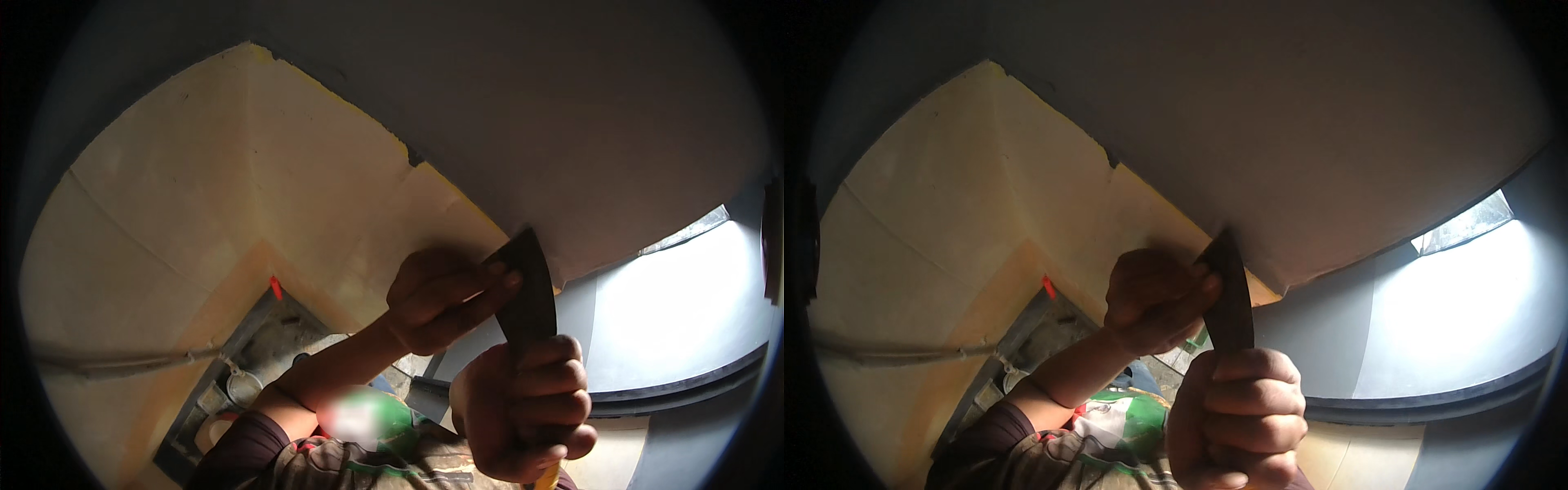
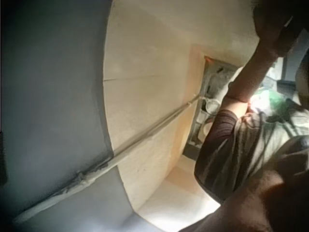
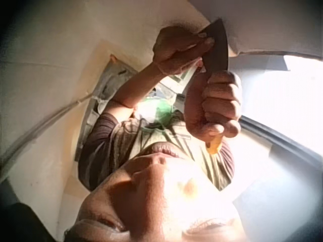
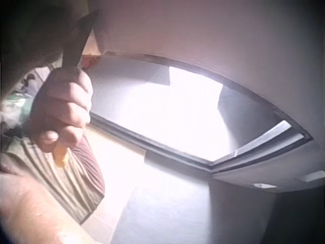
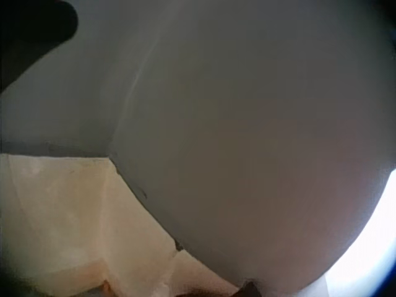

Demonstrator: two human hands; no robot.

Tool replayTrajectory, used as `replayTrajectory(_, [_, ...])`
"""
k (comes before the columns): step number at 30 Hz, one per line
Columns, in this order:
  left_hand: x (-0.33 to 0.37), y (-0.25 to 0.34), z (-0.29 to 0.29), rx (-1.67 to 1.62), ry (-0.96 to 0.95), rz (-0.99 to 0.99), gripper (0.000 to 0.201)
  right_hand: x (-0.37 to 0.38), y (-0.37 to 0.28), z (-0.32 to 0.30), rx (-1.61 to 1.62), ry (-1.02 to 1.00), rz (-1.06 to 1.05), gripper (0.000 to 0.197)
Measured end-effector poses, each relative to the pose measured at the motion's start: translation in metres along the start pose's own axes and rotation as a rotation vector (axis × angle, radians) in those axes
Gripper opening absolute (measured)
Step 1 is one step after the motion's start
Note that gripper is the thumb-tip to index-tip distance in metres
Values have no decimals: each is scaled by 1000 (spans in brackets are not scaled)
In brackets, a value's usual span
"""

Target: The person uses a metal scraper to remove old paint or material from the top edge of a tiled wall and the adjacent ceiling corner.

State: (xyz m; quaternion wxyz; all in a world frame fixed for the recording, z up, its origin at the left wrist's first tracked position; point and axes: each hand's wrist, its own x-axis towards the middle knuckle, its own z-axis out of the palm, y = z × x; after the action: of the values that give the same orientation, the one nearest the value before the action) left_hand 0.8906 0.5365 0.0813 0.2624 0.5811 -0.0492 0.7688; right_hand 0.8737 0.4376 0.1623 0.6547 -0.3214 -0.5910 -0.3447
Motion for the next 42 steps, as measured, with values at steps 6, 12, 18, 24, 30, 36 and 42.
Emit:
replayTrajectory(6, [12, -4, -18, 116, -12, 17, 37, -8, 5, 15, 34, -89, 78, 27])
replayTrajectory(12, [16, -6, -24, 203, 54, -44, 33, -15, 20, 37, -2, -43, -10, 33])
replayTrajectory(18, [11, -9, -22, 174, -22, 4, 31, -17, 19, 32, -71, -92, -55, 30])
replayTrajectory(24, [12, -13, -16, 127, 25, 3, 30, -14, 16, 28, 6, -113, -45, 26])
replayTrajectory(30, [14, -17, -26, 241, 44, 79, 35, -19, 19, 42, 28, 105, 46, 41])
replayTrajectory(36, [17, -21, -31, 274, 24, 65, 44, -19, 24, 47, 76, 118, 64, 34])
replayTrajectory(42, [18, -22, -26, 235, 41, 52, 43, -17, 27, 54, 29, 87, -10, 34])
